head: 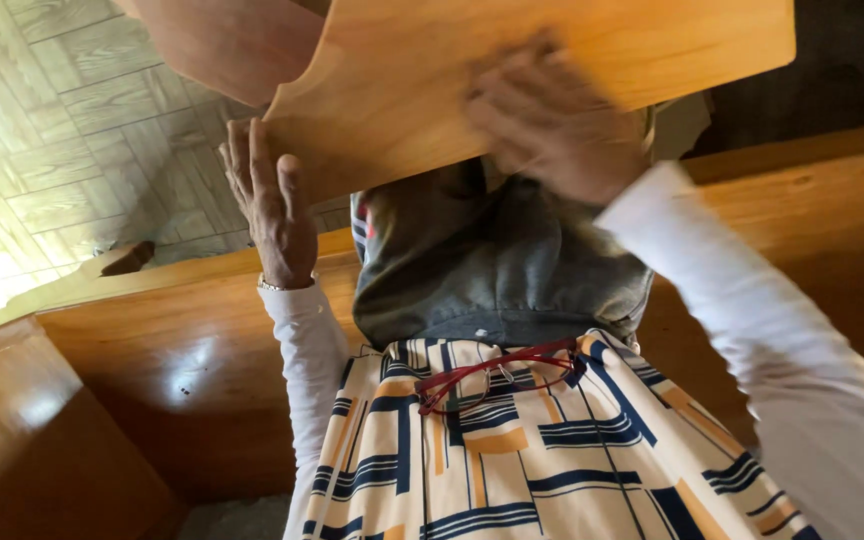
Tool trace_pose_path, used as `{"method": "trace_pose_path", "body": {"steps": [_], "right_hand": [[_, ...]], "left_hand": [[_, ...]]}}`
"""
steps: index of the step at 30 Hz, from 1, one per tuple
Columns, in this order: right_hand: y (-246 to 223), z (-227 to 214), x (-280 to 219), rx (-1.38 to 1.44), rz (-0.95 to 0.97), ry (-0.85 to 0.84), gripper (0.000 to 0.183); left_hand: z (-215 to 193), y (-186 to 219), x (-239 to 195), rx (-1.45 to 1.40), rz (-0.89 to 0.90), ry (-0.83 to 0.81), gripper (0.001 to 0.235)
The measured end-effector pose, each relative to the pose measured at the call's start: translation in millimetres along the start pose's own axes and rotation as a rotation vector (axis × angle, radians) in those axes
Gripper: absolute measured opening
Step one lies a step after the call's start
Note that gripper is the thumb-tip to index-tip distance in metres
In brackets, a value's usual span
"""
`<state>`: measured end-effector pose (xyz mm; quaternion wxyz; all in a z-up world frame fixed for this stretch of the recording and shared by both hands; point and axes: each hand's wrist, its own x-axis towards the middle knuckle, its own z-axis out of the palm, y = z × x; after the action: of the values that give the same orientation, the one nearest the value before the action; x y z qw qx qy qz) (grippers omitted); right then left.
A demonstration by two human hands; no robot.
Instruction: The person holds a shaped wooden board between their legs and sands its surface with a sanding block. They repeatedly rub the block across the wood, rotate the board to access different areas, and inspect the edges and surface throughout the process.
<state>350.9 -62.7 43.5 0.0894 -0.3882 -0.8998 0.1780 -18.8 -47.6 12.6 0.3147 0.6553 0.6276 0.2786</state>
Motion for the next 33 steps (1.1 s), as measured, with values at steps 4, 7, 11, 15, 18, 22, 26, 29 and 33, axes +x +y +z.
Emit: {"method": "trace_pose_path", "body": {"steps": [4,7,11,15,18,22,26,29,33], "right_hand": [[41,-7,-63,-0.352,0.170,0.205,0.031],[83,3,-124,-0.331,0.257,0.173,0.037],[95,-2,-158,0.043,0.548,0.253,0.062],[102,29,-144,-0.087,0.623,0.311,0.052],[77,21,-85,-0.073,0.570,0.295,0.061],[39,35,-2,-0.153,0.253,0.222,0.053],[-26,13,105,-0.227,-0.108,0.346,0.048],[-41,63,146,0.196,-0.028,0.064,0.058],[-72,83,198,0.234,-0.147,0.025,0.061]], "left_hand": [[10,0,0,0.371,-0.027,-0.032,0.063],[14,-1,5,0.450,0.036,-0.014,0.065],[9,5,11,0.292,0.033,0.020,0.080],[-1,6,13,0.037,-0.066,0.020,0.080],[-8,-11,16,-0.492,-0.067,0.038,0.073],[-13,-18,17,-0.604,-0.148,0.071,0.076],[-20,-21,14,-0.730,-0.251,0.111,0.079],[-21,-16,12,-0.812,-0.314,0.131,0.082],[-26,5,11,-0.888,-0.368,0.154,0.084]]}}
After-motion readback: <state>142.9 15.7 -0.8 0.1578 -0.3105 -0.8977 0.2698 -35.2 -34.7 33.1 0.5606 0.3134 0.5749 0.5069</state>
